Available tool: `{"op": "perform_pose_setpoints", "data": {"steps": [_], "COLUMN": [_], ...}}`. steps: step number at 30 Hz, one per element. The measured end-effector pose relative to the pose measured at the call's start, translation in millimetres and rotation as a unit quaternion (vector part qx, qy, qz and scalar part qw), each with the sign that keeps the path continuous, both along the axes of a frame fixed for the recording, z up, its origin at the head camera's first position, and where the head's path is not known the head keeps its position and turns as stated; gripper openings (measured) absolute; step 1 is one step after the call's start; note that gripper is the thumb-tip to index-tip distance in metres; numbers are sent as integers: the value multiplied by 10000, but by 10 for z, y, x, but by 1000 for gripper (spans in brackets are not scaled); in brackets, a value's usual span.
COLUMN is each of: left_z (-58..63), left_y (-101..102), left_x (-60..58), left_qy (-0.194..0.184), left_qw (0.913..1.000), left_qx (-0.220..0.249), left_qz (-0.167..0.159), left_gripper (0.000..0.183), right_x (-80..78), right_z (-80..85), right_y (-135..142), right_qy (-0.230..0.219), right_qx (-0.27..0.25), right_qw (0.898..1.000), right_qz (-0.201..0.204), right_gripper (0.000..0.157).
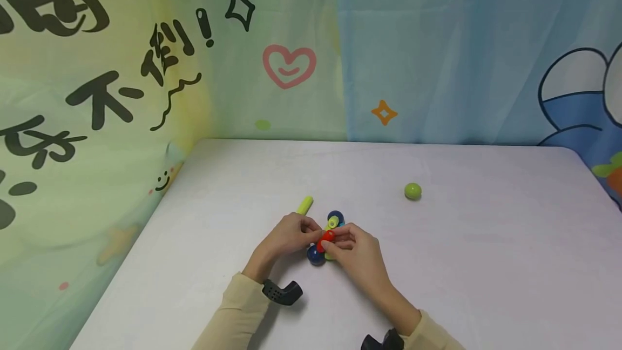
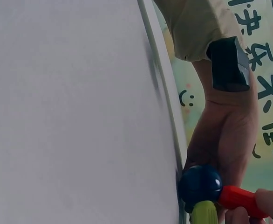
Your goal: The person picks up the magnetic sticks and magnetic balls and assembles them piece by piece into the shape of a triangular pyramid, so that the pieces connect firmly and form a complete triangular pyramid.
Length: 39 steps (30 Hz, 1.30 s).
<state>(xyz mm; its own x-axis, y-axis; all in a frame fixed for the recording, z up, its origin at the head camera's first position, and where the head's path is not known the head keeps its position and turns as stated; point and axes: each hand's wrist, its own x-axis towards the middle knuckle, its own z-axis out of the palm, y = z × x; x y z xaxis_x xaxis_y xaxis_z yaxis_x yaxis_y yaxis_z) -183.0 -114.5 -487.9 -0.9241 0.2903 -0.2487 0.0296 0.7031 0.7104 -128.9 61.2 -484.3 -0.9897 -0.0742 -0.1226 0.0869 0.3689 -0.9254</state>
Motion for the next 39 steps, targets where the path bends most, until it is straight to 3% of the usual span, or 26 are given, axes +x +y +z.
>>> {"op": "perform_pose_setpoints", "data": {"steps": [6, 14, 20, 23, 26, 28, 29, 30, 32, 33, 35, 39], "left_z": [19, 25, -4, -19, -20, -22, -23, -23, -23, -22, -18, -19], "left_y": [5, -23, -34, -22, -6, -1, -1, -3, -10, -13, -20, -29], "left_x": [6, 13, -2, -14, -26, -32, -34, -35, -35, -34, -32, -22], "left_qy": [43, 87, 140, 117, -32, -82, -103, -91, -24, 30, 113, 306], "left_qw": [10000, 9999, 9999, 9999, 9999, 9998, 9998, 9998, 9998, 9998, 9997, 9991], "left_qx": [-31, -116, -57, 26, 126, 168, 187, 182, 162, 155, 163, 187], "left_qz": [2, -6, -34, -64, -34, -17, -9, -19, -62, -101, -154, -233], "left_gripper": [23, 23, 22, 21, 21, 20, 19, 19, 18, 18, 17, 15], "right_x": [-41, -86, -137, -247, -493, -718, -827, -927, -1080, -1130, -1185, -1231], "right_z": [27, 80, 177, 311, 477, 572, 606, 637, 678, 685, 679, 614], "right_y": [68, 105, 172, 268, 349, 348, 327, 292, 192, 134, 13, -200], "right_qy": [119, 167, 738, 833, 1100, 1478, 1654, 1801, 2066, 2190, 2248, 2525], "right_qx": [273, 834, 1631, 1920, 2264, 2764, 3042, 3318, 3795, 4001, 4296, 4657], "right_qw": [9989, 9948, 9806, 9735, 9615, 9362, 9182, 8967, 8443, 8152, 7712, 7063], "right_qz": [375, 565, 798, 920, 1106, 1590, 1924, 2312, 3170, 3569, 4124, 4696], "right_gripper": [32, 37, 31, 27, 23, 21, 20, 20, 22, 24, 26, 29]}}
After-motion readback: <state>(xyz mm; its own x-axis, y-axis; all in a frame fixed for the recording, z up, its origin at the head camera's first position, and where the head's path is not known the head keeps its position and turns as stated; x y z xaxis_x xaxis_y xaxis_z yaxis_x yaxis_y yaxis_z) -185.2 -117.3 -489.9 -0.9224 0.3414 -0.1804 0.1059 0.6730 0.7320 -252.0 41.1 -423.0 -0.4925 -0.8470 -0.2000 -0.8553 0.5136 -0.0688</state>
